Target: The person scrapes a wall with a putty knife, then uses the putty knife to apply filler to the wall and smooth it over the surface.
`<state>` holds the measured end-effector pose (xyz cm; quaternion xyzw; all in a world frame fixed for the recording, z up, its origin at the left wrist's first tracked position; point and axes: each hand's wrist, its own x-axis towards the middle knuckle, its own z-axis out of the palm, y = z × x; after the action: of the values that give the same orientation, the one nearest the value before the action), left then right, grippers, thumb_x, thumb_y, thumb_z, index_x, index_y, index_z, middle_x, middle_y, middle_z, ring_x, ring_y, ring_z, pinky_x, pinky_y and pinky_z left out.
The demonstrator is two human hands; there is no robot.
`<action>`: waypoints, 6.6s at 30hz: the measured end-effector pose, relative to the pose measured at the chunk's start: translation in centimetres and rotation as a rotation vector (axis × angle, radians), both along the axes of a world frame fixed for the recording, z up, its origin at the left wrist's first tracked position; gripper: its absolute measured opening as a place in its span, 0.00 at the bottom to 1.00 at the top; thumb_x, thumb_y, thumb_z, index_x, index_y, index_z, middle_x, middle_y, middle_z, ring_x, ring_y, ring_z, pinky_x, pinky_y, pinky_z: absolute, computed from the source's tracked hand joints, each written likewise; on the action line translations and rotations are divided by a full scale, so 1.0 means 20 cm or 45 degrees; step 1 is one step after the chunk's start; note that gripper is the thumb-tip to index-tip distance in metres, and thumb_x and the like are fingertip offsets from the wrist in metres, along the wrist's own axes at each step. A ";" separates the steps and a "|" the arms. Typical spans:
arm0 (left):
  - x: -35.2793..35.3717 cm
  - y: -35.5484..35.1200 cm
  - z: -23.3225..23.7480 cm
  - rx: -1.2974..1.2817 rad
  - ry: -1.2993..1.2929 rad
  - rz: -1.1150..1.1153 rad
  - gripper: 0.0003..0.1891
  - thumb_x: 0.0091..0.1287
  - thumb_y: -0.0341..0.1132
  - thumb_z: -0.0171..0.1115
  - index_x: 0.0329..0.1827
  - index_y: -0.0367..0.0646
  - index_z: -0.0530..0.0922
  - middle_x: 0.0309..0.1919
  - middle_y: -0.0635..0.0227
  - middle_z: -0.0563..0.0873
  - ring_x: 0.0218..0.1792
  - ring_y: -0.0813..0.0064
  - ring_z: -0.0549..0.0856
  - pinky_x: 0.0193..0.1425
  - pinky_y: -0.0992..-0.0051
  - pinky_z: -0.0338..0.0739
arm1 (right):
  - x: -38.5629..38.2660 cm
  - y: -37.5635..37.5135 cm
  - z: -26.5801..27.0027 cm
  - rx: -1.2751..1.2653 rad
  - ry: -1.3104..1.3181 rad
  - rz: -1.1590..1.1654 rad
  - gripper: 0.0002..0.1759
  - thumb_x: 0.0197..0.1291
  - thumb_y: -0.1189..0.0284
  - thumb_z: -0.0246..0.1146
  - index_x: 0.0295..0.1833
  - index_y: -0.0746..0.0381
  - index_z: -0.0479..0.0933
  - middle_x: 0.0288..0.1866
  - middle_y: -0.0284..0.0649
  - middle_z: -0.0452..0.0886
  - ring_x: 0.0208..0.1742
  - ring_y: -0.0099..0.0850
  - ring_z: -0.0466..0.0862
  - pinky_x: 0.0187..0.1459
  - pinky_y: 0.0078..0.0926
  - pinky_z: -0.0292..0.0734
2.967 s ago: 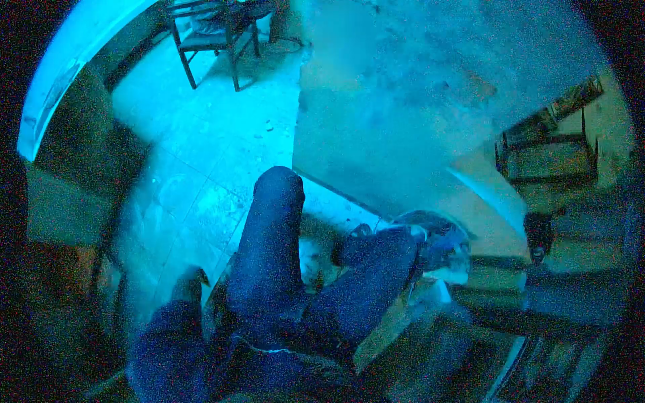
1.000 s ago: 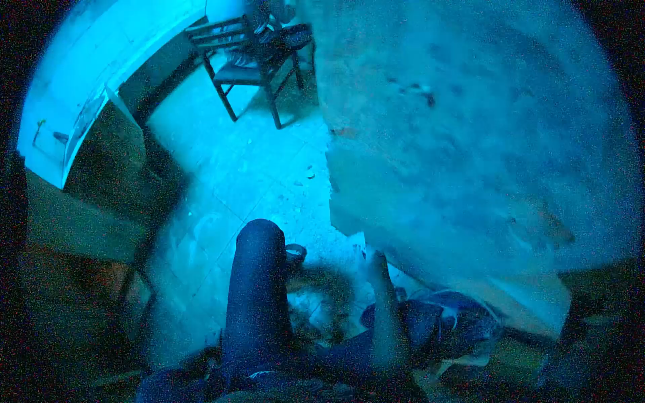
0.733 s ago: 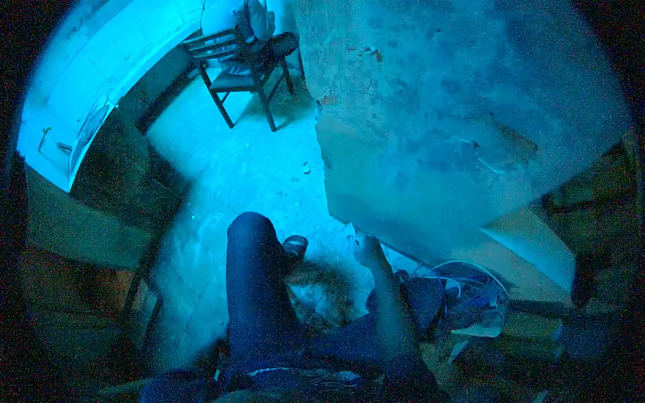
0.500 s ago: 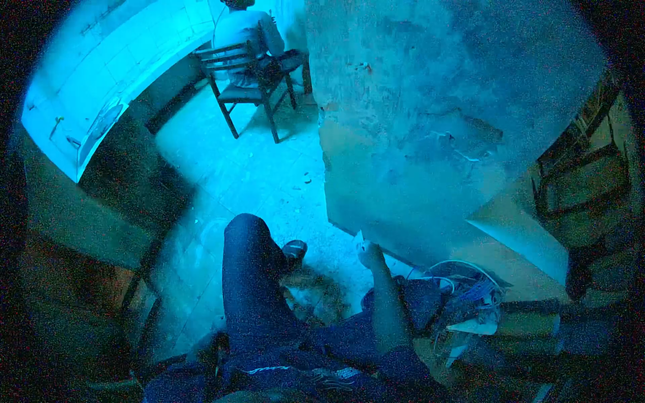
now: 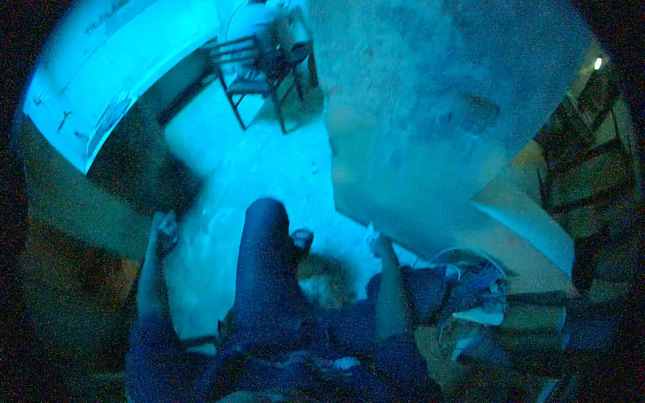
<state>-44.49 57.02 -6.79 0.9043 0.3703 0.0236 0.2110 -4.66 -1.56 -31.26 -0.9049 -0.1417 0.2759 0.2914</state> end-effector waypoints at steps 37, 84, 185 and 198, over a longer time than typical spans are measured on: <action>-0.34 -0.48 -1.35 -1.114 0.439 -0.119 0.23 0.58 0.52 0.62 0.47 0.43 0.77 0.15 0.72 0.75 0.16 0.78 0.71 0.20 0.74 0.65 | -0.05 -0.03 -0.01 -0.250 0.251 0.083 0.20 0.54 0.59 0.55 0.42 0.66 0.73 0.19 0.44 0.78 0.17 0.32 0.77 0.21 0.32 0.75; 1.49 -1.83 0.44 0.156 -1.337 -1.961 0.15 0.46 0.33 0.62 0.39 0.44 0.77 0.30 0.66 0.77 0.35 0.65 0.78 0.38 0.65 0.72 | -0.01 0.36 1.00 1.540 0.401 -0.563 0.08 0.59 0.68 0.59 0.38 0.61 0.71 0.24 0.29 0.71 0.17 0.18 0.69 0.14 0.19 0.62; 2.57 -2.08 0.56 0.624 -0.319 -3.241 0.33 0.40 0.64 0.60 0.38 0.43 0.75 0.36 0.63 0.76 0.44 0.61 0.75 0.45 0.58 0.70 | 0.46 0.60 0.67 1.706 -0.520 -0.627 0.13 0.60 0.62 0.55 0.45 0.60 0.69 0.36 0.35 0.71 0.33 0.23 0.70 0.32 0.30 0.63; 2.56 -2.07 0.49 0.639 -0.239 -3.139 0.23 0.40 0.56 0.63 0.28 0.47 0.71 0.26 0.68 0.73 0.32 0.65 0.77 0.38 0.61 0.72 | 0.44 0.68 0.72 1.712 -0.536 -0.577 0.14 0.60 0.62 0.55 0.46 0.60 0.69 0.37 0.36 0.71 0.35 0.23 0.70 0.35 0.31 0.63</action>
<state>6.80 15.61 3.03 0.6582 -0.7486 -0.0549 -0.0588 4.20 12.14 -16.93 -0.5720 -0.1426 -0.1168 0.7993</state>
